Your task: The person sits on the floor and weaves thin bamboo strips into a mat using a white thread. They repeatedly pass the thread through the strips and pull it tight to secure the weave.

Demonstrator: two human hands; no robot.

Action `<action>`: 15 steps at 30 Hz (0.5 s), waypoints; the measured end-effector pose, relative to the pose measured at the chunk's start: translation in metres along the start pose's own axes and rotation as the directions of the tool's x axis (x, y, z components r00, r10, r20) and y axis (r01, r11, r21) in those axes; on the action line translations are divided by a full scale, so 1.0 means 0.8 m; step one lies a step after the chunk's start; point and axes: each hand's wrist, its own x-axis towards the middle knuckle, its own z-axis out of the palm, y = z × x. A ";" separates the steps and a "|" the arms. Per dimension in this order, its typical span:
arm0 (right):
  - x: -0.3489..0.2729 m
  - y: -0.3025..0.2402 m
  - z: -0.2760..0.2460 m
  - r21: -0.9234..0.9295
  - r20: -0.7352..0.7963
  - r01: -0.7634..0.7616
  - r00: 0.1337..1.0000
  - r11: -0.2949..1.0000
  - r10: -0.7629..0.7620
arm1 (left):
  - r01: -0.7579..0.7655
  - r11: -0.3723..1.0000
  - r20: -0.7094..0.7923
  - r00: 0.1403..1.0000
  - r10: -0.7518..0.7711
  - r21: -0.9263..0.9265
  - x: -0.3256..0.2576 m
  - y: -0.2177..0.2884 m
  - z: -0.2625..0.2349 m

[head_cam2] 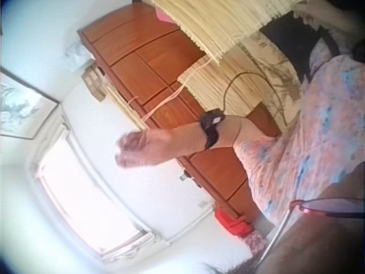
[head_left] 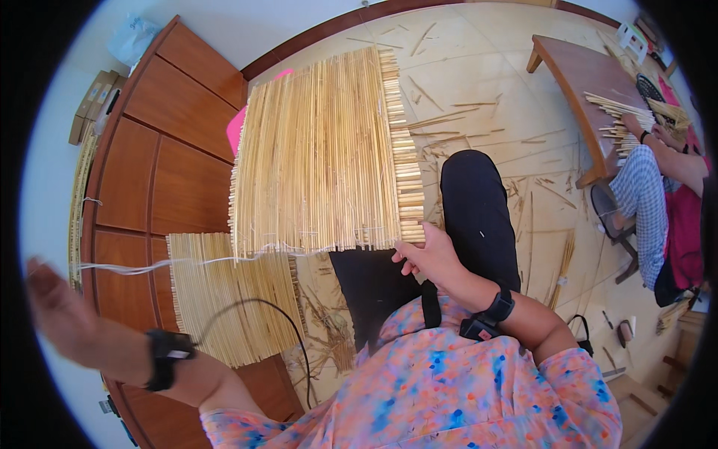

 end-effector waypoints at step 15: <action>-0.005 0.000 0.001 0.023 0.010 0.146 0.989 0.989 -0.146 | -0.148 0.989 0.993 0.119 0.019 -0.001 -0.431 0.033 0.088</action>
